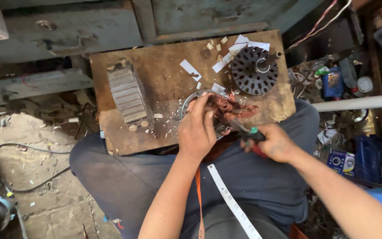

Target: The person uses pliers to pull and cut copper windings from a motor stator core. They repeatedly rotate the stator and extract wire bundles, placing the removed copper on the workbench.

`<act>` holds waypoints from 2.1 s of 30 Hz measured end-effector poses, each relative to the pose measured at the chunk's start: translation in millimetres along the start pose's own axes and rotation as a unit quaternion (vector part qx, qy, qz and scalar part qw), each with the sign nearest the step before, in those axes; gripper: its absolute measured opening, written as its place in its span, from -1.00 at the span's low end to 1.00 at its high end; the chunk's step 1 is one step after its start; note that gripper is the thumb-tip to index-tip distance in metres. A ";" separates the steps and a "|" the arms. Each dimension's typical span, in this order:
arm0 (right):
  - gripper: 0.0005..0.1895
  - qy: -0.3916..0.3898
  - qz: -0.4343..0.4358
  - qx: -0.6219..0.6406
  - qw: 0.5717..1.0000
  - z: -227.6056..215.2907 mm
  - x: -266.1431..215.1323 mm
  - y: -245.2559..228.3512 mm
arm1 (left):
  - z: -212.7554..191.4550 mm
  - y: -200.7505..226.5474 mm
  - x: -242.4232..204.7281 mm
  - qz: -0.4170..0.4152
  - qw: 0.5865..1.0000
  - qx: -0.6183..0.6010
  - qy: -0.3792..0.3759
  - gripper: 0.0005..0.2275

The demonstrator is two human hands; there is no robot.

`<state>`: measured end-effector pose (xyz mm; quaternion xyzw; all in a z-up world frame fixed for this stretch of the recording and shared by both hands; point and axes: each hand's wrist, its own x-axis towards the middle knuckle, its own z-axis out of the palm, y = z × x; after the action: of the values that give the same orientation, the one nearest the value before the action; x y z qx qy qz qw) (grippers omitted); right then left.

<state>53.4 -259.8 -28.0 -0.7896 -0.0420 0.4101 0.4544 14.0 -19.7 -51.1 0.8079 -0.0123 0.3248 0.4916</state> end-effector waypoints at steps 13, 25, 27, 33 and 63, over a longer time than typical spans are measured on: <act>-0.89 0.030 -0.107 0.077 0.991 43.9 -27.0 15.1 | -4.0 -1.9 -2.5 -0.018 0.990 0.127 -0.050 -0.76; -0.48 0.238 -0.087 -0.390 0.885 23.1 -52.1 -25.7 | 0.5 -3.5 2.7 0.026 0.997 0.062 -0.050 -0.77; -0.48 0.295 -0.136 -0.534 0.781 27.9 -58.6 -47.8 | -1.9 -1.3 3.1 0.023 0.998 0.034 -0.041 -0.79; -0.60 0.296 -0.105 -0.759 0.570 61.1 -55.0 -97.6 | 4.9 1.8 5.3 0.093 0.991 0.027 -0.091 -0.70; -0.69 0.319 -0.066 -0.483 0.813 -13.6 -72.5 -74.3 | 6.5 0.0 -2.2 0.038 0.996 0.061 0.056 -0.55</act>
<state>37.6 -257.6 75.5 -0.9894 -0.1392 0.0312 0.0284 15.6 -25.6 -54.3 0.8159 0.0047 0.3879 0.4288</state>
